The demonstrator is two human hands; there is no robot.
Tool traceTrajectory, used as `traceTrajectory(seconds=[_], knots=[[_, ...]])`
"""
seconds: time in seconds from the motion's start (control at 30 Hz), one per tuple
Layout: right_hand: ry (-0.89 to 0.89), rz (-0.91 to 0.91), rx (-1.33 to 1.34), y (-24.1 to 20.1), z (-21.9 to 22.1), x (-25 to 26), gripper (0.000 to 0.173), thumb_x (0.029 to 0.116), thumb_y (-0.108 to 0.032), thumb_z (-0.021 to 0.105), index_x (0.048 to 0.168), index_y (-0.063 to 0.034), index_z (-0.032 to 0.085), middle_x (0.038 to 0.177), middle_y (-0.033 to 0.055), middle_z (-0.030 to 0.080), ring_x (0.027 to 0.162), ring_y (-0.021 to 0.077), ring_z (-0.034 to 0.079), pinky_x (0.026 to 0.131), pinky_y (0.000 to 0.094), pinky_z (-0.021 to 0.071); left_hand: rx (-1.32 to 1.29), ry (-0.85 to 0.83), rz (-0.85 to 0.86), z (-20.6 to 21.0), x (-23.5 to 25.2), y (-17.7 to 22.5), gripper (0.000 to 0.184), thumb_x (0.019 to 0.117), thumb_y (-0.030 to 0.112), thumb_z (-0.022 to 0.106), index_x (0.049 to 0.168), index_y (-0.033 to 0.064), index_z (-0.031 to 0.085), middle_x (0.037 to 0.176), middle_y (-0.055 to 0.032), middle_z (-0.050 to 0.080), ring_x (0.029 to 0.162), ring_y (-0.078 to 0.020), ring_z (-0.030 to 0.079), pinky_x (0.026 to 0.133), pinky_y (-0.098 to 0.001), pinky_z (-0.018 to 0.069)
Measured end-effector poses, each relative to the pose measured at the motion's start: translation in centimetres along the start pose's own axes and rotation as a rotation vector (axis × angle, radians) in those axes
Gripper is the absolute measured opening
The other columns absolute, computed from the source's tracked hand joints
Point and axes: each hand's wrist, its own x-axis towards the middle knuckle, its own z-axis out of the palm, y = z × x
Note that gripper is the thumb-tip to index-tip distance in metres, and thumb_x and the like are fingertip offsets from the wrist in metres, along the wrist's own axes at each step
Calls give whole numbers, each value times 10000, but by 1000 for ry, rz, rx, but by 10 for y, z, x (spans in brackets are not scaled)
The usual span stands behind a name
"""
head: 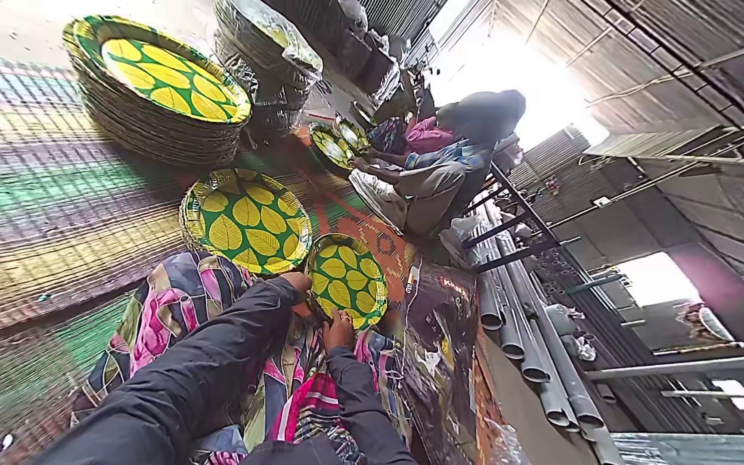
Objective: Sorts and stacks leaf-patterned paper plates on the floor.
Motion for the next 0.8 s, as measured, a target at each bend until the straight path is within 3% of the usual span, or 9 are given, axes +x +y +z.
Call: traceTrajectory(seconds=[0.53, 0.63, 0.7, 0.8], knots=[[19, -12, 4, 1, 1, -6, 450, 1008, -156, 614, 1447, -60, 586, 1468, 221, 567, 1382, 368, 530, 1165, 494, 406, 14, -7, 2, 3, 2, -1, 401, 1050, 213, 589, 1372, -26, 602, 1327, -316, 627, 1290, -493, 581, 1055, -680, 445], [37, -34, 20, 2, 2, -6, 427, 1001, -139, 620, 1412, -23, 607, 1436, 244, 584, 1365, 386, 541, 1161, 502, 408, 46, -41, -34, 2, -2, 2, 363, 1049, 204, 583, 1293, -59, 631, 1297, -321, 637, 1262, -497, 597, 1029, -684, 459], [38, -37, 14, 2, 2, -5, 419, 1004, -146, 615, 1404, -22, 614, 1429, 242, 590, 1358, 378, 549, 1160, 495, 412, 68, -75, -69, 2, -6, 4, 396, 1042, 277, 613, 1203, -81, 660, 1257, -314, 657, 1226, -480, 625, 1010, -667, 479], [27, -33, 0, 3, 3, -4, 429, 1007, -160, 611, 1418, -38, 606, 1444, 226, 584, 1363, 368, 547, 1156, 491, 417, 92, -112, 55, 7, -15, -5, 442, 1050, 274, 605, 1216, -132, 661, 1241, -363, 653, 1190, -522, 635, 996, -673, 487]])
